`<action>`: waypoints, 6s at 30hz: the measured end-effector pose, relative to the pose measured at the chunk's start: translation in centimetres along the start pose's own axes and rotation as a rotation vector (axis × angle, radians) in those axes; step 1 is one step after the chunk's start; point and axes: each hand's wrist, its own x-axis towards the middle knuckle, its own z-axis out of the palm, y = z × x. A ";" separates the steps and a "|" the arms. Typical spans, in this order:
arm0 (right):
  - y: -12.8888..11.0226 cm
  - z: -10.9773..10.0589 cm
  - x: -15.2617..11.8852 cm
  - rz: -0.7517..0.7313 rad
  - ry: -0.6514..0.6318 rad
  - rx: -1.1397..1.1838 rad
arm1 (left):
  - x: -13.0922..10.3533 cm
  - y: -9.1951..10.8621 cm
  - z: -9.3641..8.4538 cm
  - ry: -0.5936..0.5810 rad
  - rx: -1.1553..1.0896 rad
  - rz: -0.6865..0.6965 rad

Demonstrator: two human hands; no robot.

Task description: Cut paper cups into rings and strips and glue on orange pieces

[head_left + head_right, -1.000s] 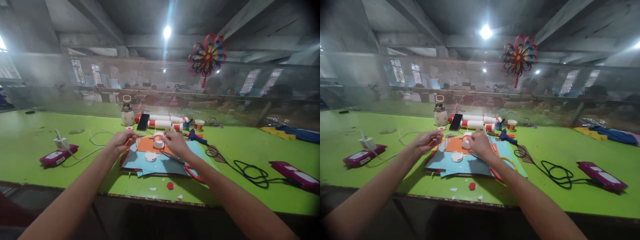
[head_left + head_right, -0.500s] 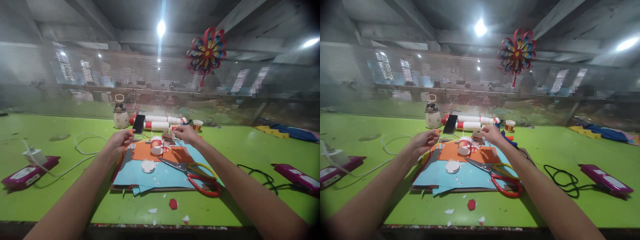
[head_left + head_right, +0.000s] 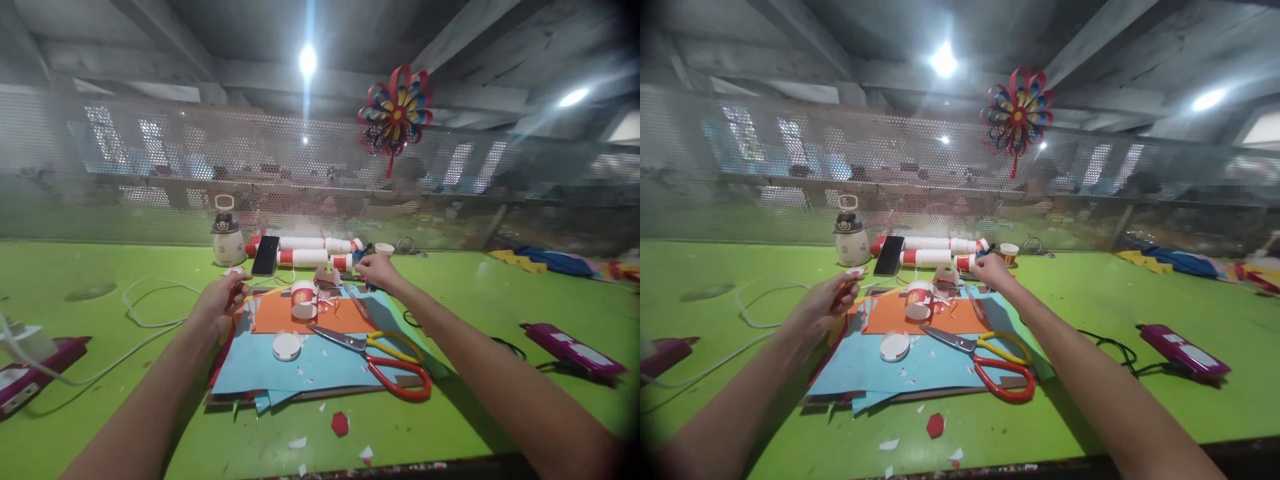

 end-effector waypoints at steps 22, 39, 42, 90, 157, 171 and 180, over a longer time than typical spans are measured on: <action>-2.4 2.8 -0.9 0.148 0.058 0.653 | -4.2 -0.5 6.1 -0.276 0.312 0.069; -3.2 0.4 -12.2 -0.253 -0.144 0.446 | -4.9 0.3 7.8 -0.467 0.117 0.205; -0.5 -1.0 -15.0 -0.373 -0.199 0.157 | -4.6 0.0 7.3 -0.451 0.127 0.205; -2.7 0.2 -16.5 -0.373 -0.289 0.399 | -6.5 -0.7 8.3 -0.510 0.186 0.166; 1.3 2.5 -12.5 -0.033 -0.136 -0.321 | -4.4 -0.2 5.7 -0.653 0.342 0.072; -5.8 -0.6 -12.1 -0.330 0.078 0.100 | -5.2 -0.6 6.5 -0.657 0.493 0.158; -9.1 2.3 -12.3 -0.405 0.128 0.533 | -6.1 -2.1 8.1 -0.427 1.003 0.476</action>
